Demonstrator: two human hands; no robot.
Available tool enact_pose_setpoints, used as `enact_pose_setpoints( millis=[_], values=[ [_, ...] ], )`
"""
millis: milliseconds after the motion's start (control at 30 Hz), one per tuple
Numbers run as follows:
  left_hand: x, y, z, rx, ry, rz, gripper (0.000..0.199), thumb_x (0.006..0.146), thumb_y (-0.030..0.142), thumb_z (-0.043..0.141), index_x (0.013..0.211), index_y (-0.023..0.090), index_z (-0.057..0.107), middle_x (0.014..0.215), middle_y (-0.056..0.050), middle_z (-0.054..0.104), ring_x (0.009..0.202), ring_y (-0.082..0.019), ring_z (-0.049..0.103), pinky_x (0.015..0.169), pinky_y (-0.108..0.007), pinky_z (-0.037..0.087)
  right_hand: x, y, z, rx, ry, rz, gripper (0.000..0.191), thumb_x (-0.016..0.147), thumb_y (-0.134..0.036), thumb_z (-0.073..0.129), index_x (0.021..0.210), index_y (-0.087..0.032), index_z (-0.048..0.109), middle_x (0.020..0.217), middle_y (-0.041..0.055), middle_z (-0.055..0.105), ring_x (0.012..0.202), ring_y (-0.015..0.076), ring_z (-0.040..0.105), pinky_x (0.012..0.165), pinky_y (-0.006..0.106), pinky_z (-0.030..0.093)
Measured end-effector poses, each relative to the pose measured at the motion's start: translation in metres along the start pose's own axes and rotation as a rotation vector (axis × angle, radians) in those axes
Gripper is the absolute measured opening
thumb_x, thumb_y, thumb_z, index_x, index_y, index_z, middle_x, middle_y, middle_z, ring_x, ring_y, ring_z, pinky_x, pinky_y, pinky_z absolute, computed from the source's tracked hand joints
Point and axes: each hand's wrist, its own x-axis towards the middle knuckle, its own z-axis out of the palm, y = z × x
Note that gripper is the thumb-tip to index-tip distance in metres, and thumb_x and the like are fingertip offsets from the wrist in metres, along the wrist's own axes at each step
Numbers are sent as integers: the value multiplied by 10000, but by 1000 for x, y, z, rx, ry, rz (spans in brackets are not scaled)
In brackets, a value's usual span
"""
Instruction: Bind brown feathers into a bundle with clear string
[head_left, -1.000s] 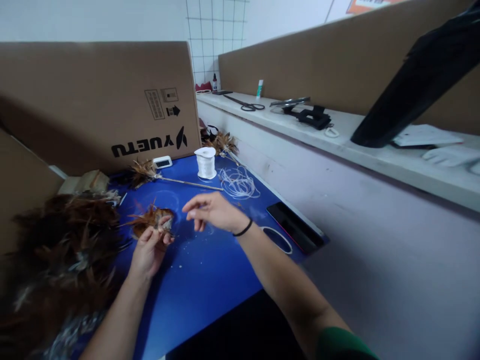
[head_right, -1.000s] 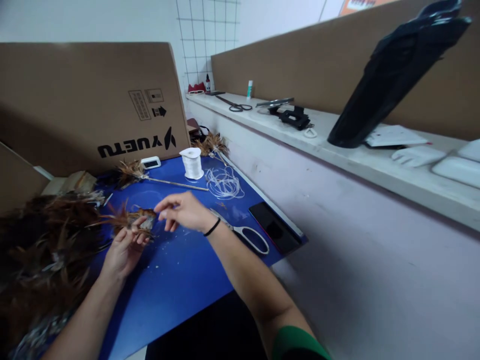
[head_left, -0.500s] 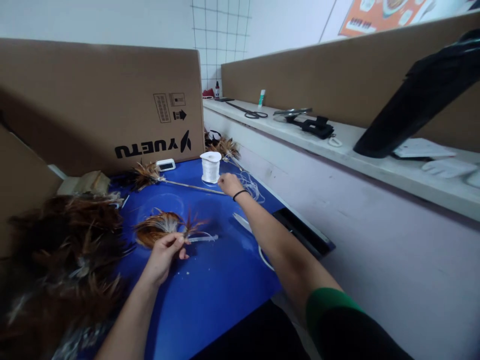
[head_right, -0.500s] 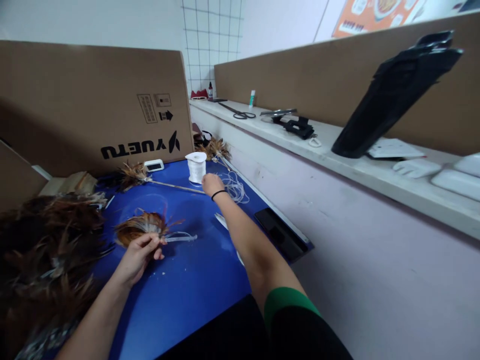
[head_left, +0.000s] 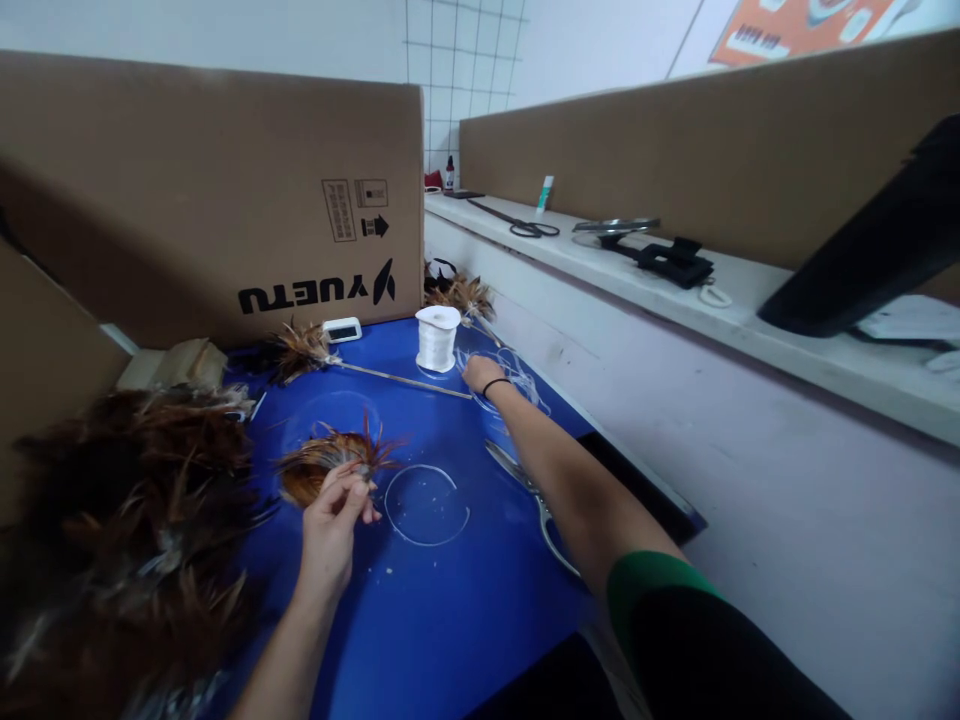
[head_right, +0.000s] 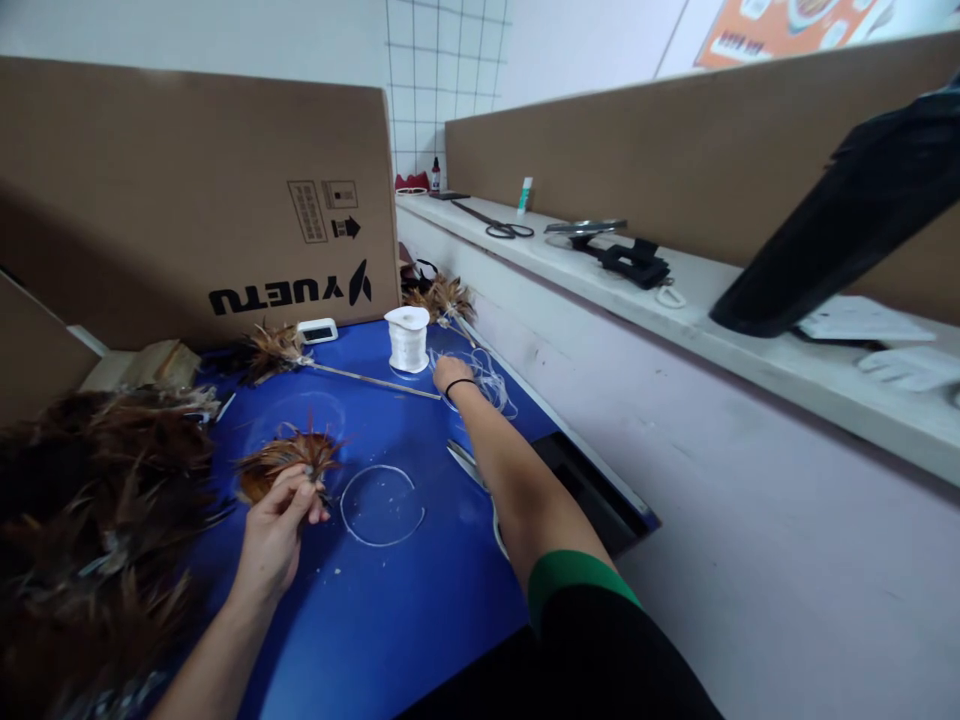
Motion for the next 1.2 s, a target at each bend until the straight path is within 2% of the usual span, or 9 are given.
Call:
enact_pose_setpoints(
  millis=[133, 333, 467, 500, 567, 667, 800, 1000, 1200],
  values=[
    [-2, 1, 2, 0, 32, 4, 156, 693, 324, 691, 690, 170, 665, 611, -12, 498, 586, -139, 531, 497, -263, 509, -2, 0, -11, 109, 27, -49, 187, 773, -155, 529, 815, -58, 684, 947, 206, 680, 944, 241, 620, 793, 271, 432],
    [0, 8, 7, -79, 83, 2, 204, 651, 319, 727, 656, 134, 640, 775, -17, 559, 481, -48, 448, 470, -236, 486, -20, -7, -52, 382, 165, -138, 150, 777, -149, 510, 680, -101, 612, 754, 103, 688, 746, 168, 638, 645, 215, 474],
    [-1, 13, 10, -153, 51, -62, 207, 656, 315, 728, 702, 131, 646, 873, -20, 586, 456, -19, 434, 473, -226, 477, -54, -18, -79, 606, 192, -192, 71, 802, -135, 500, 749, -130, 547, 775, 66, 685, 620, 93, 627, 576, 190, 505],
    [-1, 14, 10, -169, 40, -82, 211, 658, 319, 727, 720, 134, 647, 875, -21, 595, 458, -20, 440, 477, -226, 479, -67, -21, -84, 791, 168, -229, 35, 769, -126, 550, 739, -134, 533, 721, 55, 673, 587, 98, 622, 557, 204, 513],
    [-2, 15, 11, -200, 24, -112, 218, 660, 323, 727, 736, 138, 642, 886, -23, 612, 461, -22, 448, 488, -229, 486, -96, -28, -88, 1046, 66, -330, 131, 690, -87, 618, 773, -149, 537, 619, 8, 641, 534, 107, 610, 514, 222, 517],
    [-3, 18, 11, -234, -3, -151, 228, 650, 323, 736, 729, 139, 627, 903, -27, 632, 455, -21, 450, 495, -232, 493, -140, -38, -80, 1110, -87, -418, 147, 660, -70, 609, 791, -135, 597, 586, 2, 632, 500, 98, 588, 465, 204, 498],
    [-2, 21, 9, -265, -27, -158, 241, 635, 316, 747, 709, 135, 606, 953, -35, 643, 444, -11, 444, 491, -222, 493, -176, -50, -47, 1089, -294, -437, 123, 668, -94, 576, 769, -114, 643, 601, 5, 632, 478, 70, 553, 453, 188, 486],
    [1, 20, 6, -218, -31, -127, 244, 660, 328, 726, 736, 132, 602, 947, -49, 651, 434, -7, 448, 479, -208, 490, -186, -63, 2, 1014, -448, -420, 152, 658, -69, 541, 752, -113, 652, 573, -19, 603, 446, 45, 505, 401, 150, 422],
    [-2, 15, 11, -163, -30, -197, 250, 651, 331, 728, 737, 134, 600, 779, -11, 644, 424, -25, 453, 460, -220, 498, -188, -65, 13, 1046, -433, -417, 99, 701, -113, 565, 774, -112, 631, 592, -9, 610, 462, 56, 526, 434, 169, 451]
  ],
)
